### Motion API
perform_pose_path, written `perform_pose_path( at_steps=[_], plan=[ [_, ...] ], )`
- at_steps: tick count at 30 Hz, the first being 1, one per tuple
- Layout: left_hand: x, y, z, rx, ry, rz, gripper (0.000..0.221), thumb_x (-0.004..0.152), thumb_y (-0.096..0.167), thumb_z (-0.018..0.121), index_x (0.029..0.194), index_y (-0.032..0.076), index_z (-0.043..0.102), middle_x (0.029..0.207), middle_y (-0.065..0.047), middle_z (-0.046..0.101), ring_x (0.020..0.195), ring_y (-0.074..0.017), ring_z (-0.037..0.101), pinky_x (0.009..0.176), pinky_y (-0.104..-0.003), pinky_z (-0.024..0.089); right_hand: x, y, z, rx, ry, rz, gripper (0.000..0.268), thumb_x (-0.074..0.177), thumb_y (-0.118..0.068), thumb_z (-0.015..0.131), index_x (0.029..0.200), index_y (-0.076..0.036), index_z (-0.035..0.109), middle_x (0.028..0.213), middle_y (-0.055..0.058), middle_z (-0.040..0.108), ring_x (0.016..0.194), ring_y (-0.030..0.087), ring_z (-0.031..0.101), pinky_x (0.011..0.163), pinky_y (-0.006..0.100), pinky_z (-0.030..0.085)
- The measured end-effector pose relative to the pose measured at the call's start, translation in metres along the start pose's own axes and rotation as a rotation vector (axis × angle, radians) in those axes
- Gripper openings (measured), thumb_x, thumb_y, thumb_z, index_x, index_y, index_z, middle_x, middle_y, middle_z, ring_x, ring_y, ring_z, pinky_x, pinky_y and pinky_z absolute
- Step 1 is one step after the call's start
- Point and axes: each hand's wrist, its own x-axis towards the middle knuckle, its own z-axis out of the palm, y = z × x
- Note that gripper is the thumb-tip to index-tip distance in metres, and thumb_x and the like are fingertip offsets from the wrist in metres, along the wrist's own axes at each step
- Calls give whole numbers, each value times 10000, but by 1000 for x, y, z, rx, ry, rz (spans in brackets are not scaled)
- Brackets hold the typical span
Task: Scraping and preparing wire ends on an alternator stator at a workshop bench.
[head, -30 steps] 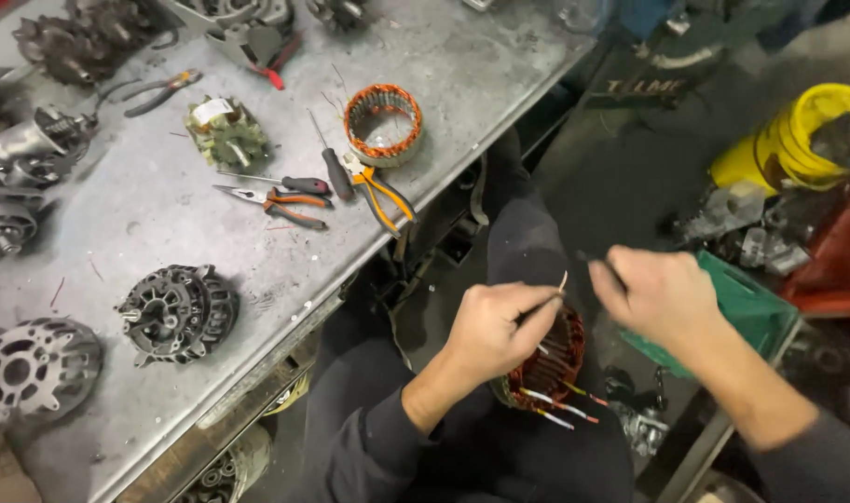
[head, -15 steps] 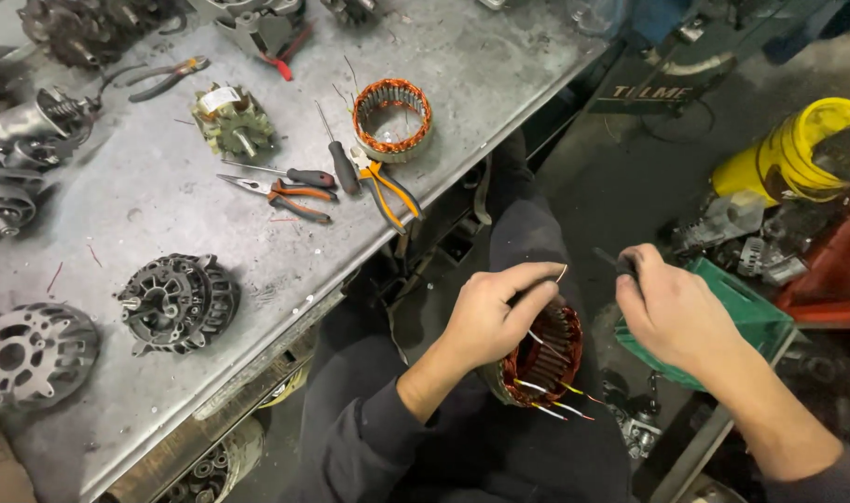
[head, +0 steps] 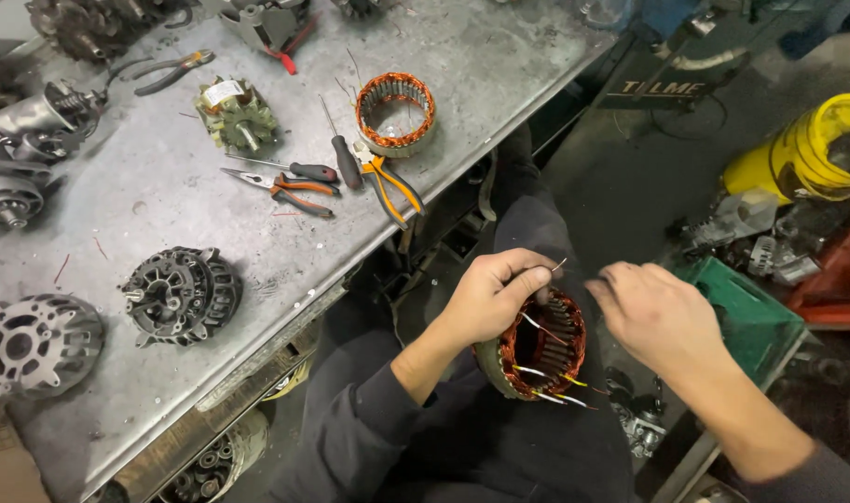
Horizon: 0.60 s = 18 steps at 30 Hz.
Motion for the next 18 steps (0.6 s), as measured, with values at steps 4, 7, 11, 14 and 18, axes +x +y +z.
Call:
perform_pose_path(
  at_steps=[4,7,11,14,18],
  plan=[
    [5,-5,-1,-22,-39,-16,198,1052,112,600,1099,-44,712,813,-25,694,770,-83,642,741,-259,541,7,8,14,-111,12,-53,252,907,-253,742,801,-79,593,730,69,642,692,276,661,616,393,532],
    [6,-7,-6,-14,-46,-10,192,1046,109,600,1080,-43,712,808,-25,694,762,-83,640,734,-260,542,14,10,17,-156,84,-84,287,927,-247,758,787,-91,561,693,57,610,652,249,644,591,380,513],
    [2,-6,-7,-5,-59,-10,183,1046,103,601,1067,-36,718,799,-24,695,760,-82,638,735,-260,536,20,26,14,-330,83,-151,366,861,-340,800,696,-121,558,609,54,549,567,254,599,519,387,480],
    [1,-4,-9,7,-64,11,176,1042,99,601,1068,-31,718,801,-24,697,764,-82,640,739,-261,536,20,33,14,-343,155,-140,354,867,-318,797,697,-134,545,640,65,536,590,266,582,544,399,475],
    [-2,-4,-9,-3,-67,-8,173,1038,98,601,1081,-23,717,808,-20,696,765,-80,638,735,-259,534,19,24,18,-259,68,-288,386,734,-350,818,603,-125,532,568,69,536,532,270,592,495,419,489]
  ],
)
